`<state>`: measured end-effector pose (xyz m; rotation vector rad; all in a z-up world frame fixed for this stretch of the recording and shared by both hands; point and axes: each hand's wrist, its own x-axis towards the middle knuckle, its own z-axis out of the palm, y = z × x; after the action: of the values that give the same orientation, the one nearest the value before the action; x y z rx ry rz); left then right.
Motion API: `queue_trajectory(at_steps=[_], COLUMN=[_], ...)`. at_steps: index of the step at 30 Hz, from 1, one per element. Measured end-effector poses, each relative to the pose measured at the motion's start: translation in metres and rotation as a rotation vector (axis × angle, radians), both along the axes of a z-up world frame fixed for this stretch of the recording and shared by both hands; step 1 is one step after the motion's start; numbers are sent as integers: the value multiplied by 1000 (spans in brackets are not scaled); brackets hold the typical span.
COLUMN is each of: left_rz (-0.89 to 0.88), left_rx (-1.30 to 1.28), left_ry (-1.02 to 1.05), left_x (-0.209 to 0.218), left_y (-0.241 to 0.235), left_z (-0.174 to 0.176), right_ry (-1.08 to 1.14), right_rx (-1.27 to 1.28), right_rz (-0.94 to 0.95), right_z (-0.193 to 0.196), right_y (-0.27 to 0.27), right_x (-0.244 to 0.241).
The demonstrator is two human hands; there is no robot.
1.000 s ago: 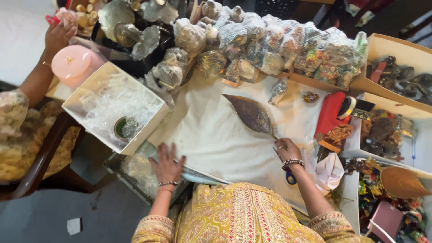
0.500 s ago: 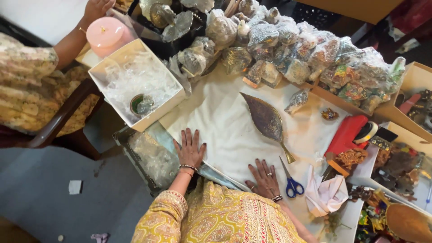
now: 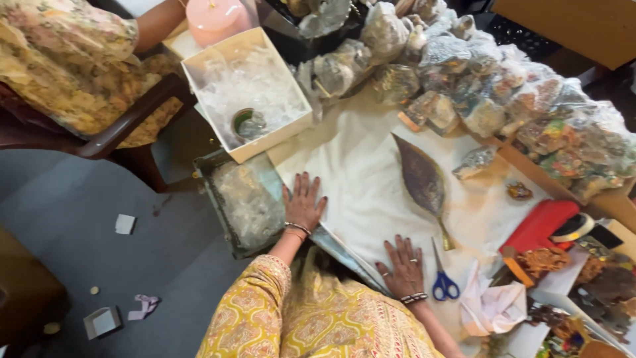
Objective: The person uses scissors to trim a decorative leaf-shaped object on a table. They then pick up a piece of bubble wrap and wrap the object securely, smoothing the material around it.
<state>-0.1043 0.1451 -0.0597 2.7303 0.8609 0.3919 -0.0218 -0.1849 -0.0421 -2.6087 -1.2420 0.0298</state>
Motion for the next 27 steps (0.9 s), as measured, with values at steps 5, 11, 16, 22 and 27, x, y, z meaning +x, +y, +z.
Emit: queue_trajectory(at_steps=[5, 11, 16, 22, 27], left_rz=[-139, -443, -247, 650, 989], left_rx=[16, -14, -181, -877, -1553], left_ry=[-107, -126, -66, -364, -436], left_x=[-39, -112, -138, -137, -123], left_y=[5, 32, 79, 171, 236], left_z=[-17, -28, -108, -230, -234], right_ry=[-32, -50, -52, -21, 13], right_rx=[-24, -21, -55, -139, -291], right_rz=[-74, -150, -223, -281, -359], right_z=[-7, -8, -8, 0, -9], right_y=[1, 5, 14, 18, 20], right_x=[-7, -16, -24, -28, -28])
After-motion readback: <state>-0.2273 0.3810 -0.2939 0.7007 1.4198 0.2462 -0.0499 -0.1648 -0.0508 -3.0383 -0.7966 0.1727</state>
